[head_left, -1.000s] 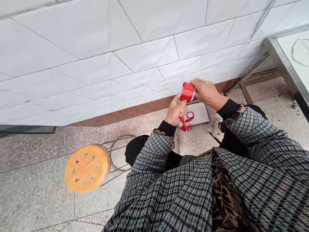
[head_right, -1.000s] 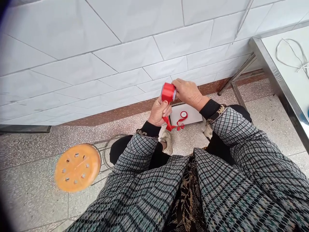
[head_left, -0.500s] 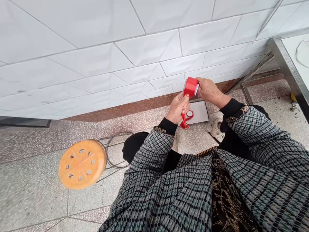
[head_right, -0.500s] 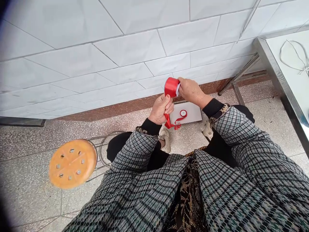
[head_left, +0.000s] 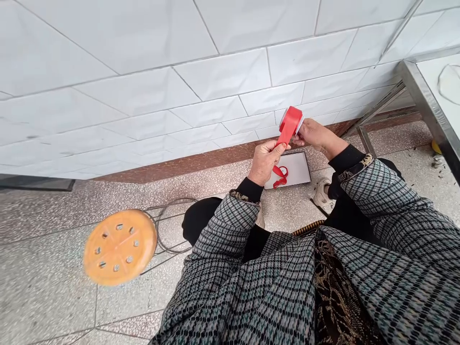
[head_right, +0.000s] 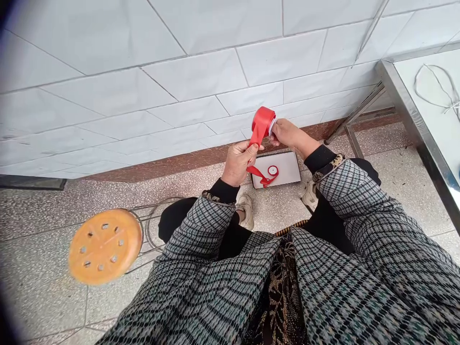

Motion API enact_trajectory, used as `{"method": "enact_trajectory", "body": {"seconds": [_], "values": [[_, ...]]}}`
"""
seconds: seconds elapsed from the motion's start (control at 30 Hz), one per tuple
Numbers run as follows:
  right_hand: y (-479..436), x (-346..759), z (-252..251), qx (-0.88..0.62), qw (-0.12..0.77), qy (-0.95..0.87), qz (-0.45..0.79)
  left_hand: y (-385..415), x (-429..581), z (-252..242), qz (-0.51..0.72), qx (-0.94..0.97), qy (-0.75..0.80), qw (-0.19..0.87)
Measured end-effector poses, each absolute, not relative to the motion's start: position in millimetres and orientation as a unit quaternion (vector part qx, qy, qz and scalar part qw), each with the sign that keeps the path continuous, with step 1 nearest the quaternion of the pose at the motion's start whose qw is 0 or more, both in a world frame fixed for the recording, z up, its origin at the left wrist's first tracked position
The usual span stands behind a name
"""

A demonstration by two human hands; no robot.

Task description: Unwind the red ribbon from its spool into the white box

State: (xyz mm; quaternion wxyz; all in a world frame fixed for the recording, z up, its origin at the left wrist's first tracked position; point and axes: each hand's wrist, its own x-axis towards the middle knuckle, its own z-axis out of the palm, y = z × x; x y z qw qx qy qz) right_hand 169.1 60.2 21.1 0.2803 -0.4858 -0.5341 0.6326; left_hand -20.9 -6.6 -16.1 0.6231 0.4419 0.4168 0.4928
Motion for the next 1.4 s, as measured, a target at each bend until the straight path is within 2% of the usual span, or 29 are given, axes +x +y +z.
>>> {"method": "enact_trajectory", "body": {"seconds": [0.17,0.43,0.67,0.9,1.17,1.23,1.3,1.4], "values": [[54,166,29,-0.460,0.288,-0.482,0.687,-7,-18,-14,0.498,0.426,0.416,0.631],[60,172,25,-0.488,0.283,-0.459,0.687,-12,-16,-19,0.568,0.418,0.369,0.605],[52,166,17,-0.414,0.291,-0.420,0.754,-9,-12,-24,0.512,0.426,0.396,0.633],[50,165,13,-0.341,0.185,-0.438,0.811,-1,-12,-35,0.503,0.431,0.411,0.626],[37,168,7,-0.268,0.081,-0.428,0.859,4,-17,-33,0.503,0.446,0.350,0.653],[33,166,13,-0.306,0.076,-0.457,0.832,2,-17,-30,0.498,0.430,0.340,0.672],[33,166,20,-0.394,0.101,-0.533,0.742,0,-16,-27,0.500,0.400,0.334,0.692],[38,169,28,-0.534,0.182,-0.691,0.452,-2,-15,-23,0.502,0.369,0.333,0.708]]}}
